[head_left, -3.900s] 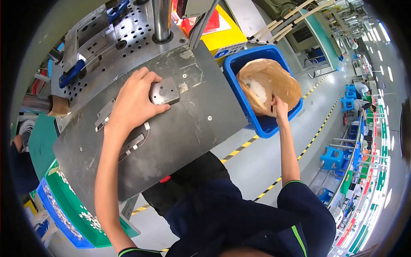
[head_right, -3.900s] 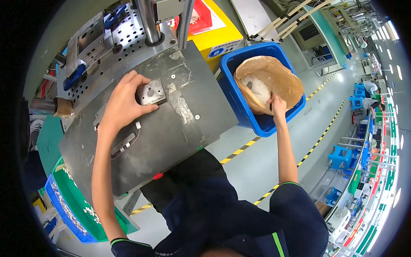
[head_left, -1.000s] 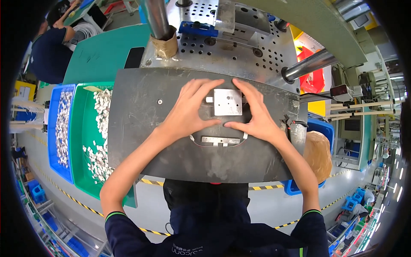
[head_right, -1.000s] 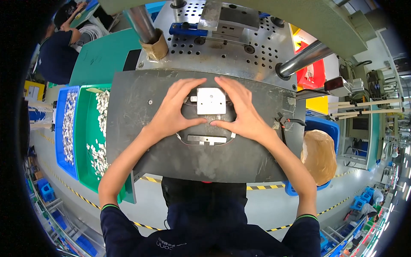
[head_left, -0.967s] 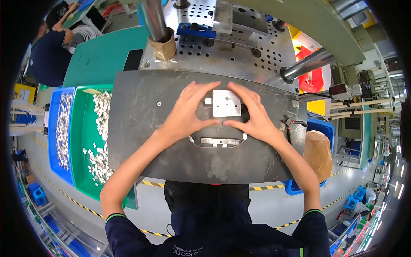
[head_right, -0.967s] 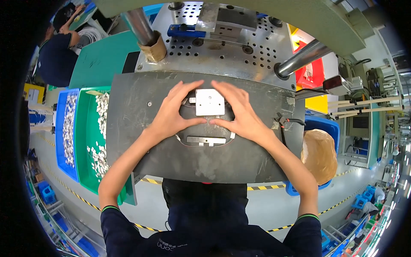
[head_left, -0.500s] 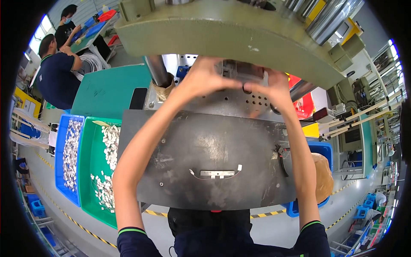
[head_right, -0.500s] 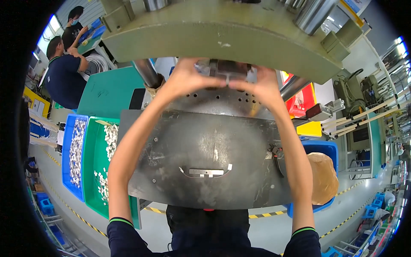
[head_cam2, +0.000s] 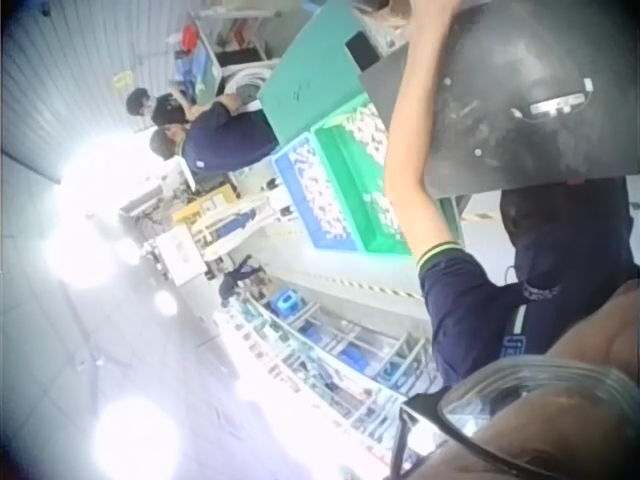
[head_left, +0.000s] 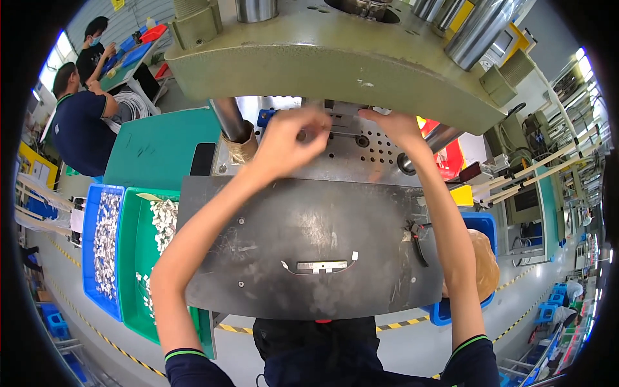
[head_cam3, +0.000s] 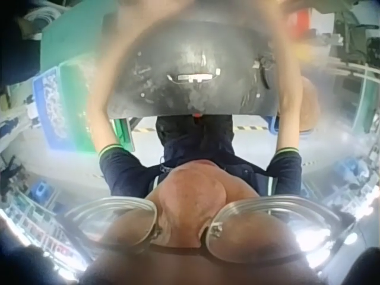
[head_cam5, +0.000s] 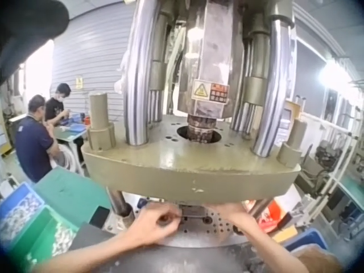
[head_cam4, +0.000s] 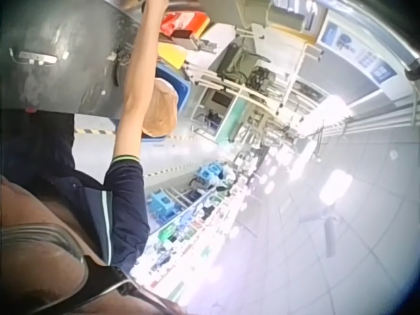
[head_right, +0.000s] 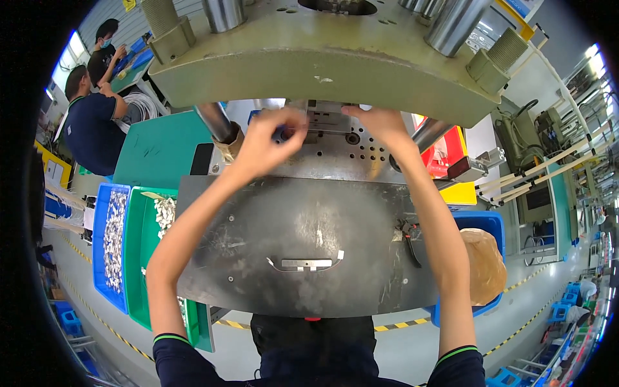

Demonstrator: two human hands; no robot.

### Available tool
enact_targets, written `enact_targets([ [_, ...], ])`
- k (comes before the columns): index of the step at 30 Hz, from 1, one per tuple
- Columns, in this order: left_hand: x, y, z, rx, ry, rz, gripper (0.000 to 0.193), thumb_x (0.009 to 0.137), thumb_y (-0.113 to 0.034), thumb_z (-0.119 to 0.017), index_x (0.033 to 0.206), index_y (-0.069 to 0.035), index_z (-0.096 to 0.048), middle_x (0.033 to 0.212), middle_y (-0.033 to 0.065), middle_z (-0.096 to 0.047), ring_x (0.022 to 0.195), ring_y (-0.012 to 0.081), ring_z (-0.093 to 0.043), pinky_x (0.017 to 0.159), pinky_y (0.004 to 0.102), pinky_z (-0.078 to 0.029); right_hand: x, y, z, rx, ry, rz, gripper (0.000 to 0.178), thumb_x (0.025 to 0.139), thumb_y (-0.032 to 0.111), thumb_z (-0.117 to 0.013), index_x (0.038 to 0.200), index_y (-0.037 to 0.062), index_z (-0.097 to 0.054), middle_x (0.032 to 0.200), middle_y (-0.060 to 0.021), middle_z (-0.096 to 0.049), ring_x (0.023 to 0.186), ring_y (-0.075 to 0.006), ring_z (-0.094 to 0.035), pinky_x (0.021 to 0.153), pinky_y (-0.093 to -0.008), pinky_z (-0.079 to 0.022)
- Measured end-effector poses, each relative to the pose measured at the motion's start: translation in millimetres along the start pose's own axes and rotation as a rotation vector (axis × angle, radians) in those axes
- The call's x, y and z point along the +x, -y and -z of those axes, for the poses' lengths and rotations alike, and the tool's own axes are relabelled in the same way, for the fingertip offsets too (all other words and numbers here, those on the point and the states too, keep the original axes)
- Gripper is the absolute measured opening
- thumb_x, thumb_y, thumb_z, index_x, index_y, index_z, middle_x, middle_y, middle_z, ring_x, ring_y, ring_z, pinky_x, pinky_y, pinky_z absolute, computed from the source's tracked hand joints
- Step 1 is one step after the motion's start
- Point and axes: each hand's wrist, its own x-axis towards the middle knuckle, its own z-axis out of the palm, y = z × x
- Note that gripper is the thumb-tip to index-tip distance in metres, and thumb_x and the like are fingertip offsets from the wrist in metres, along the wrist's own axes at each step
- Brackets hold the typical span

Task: The person places a metal bar into a machine, presses two buttons, and removes it. They then attach wires and small white components to the bar, use shears to trim the wires, and place the assembly into a blue bin.

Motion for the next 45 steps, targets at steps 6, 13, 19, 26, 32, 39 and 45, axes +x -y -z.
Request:
enact_targets([
  [6, -83.8, -17.1, -3.7, -0.106, 0.481, 0.336, 0.018, 0.082, -0.015, -0.071, 0.097, -0.011, -0.079, 0.068, 0.0002, -0.07, 0.063, 0.0186, -0.066, 0.065, 0.0339, -0.054, -7.6, 31.6, -21.0, -0.058, -0.065, -0.058, 0.062, 0.081, 0.031, -0.091, 0.131, 0.0042, -0.067, 0.134, -0.0178, -0.069, 0.126, -0.0353, -0.063, 0.109, -0.0427, -0.047],
  [13, -79.2, -10.3, -12.7, -0.094, 0.501, 0.338, 0.017, 0.081, -0.018, -0.072, 0.096, -0.013, -0.08, 0.067, -0.0003, -0.07, 0.065, 0.0204, -0.068, 0.067, 0.0361, -0.055, 8.3, 11.1, -41.7, -0.083, -0.163, -0.004, 0.031, 0.081, 0.015, -0.089, 0.105, 0.0022, -0.076, 0.095, -0.0066, -0.079, 0.095, -0.0225, -0.071, 0.096, -0.0377, -0.052],
  [19, -78.7, -12.8, -10.7, -0.076, 0.466, 0.303, 0.016, 0.08, -0.015, -0.072, 0.094, -0.012, -0.08, 0.066, -0.0011, -0.069, 0.06, 0.0173, -0.063, 0.062, 0.0337, -0.052, 51.2, -30.9, -62.1, 0.349, -0.181, 0.156, 0.02, 0.095, 0.019, -0.078, 0.1, -0.0011, -0.075, 0.092, -0.0036, -0.078, 0.076, -0.0146, -0.073, 0.074, -0.028, -0.056],
  [26, -77.2, -13.9, -14.5, -0.034, 0.486, 0.3, 0.016, 0.079, -0.019, -0.072, 0.093, -0.013, -0.078, 0.065, -0.0008, -0.067, 0.065, 0.0207, -0.068, 0.065, 0.037, -0.054, 51.7, -4.8, -48.5, 0.102, -0.011, -0.001, 0.027, 0.102, 0.029, -0.068, 0.094, 0.0046, -0.075, 0.075, 0.0021, -0.072, 0.074, -0.0121, -0.072, 0.068, -0.0273, -0.054],
  [32, -73.3, -23.7, -11.3, 0.084, 0.57, 0.269, 0.019, 0.085, -0.016, -0.068, 0.103, -0.011, -0.073, 0.07, 0.0045, -0.068, 0.069, 0.0269, -0.068, 0.066, 0.0427, -0.052, 38.5, 15.4, -34.4, -0.116, 0.083, 0.178, 0.027, 0.1, 0.031, -0.07, 0.113, 0.0081, -0.072, 0.103, -0.0072, -0.074, 0.1, -0.0251, -0.07, 0.09, -0.0375, -0.054],
  [39, -140.6, -159.6, 41.5, -0.072, 0.645, 0.46, 0.02, 0.092, -0.01, -0.066, 0.111, -0.005, -0.07, 0.089, 0.0135, -0.069, 0.083, 0.0322, -0.069, 0.072, 0.0425, -0.054, -147.8, 50.2, -11.8, -0.001, 0.089, 0.816, 0.023, 0.073, -0.003, -0.069, 0.092, 0.0101, -0.07, 0.115, -0.0097, -0.069, 0.113, -0.0335, -0.065, 0.096, -0.0482, -0.051],
  [45, -275.7, -210.2, 82.9, -0.144, 0.929, 1.034, 0.03, 0.099, -0.029, -0.07, 0.089, -0.001, -0.077, 0.079, 0.02, -0.072, 0.077, 0.0371, -0.072, 0.071, 0.0443, -0.057, -341.3, 83.2, 64.3, 0.584, 1.45, -0.322, 0.011, 0.096, 0.004, -0.064, 0.103, -0.0005, -0.072, 0.089, -0.0159, -0.072, 0.092, -0.0318, -0.072, 0.081, -0.04, -0.058],
])
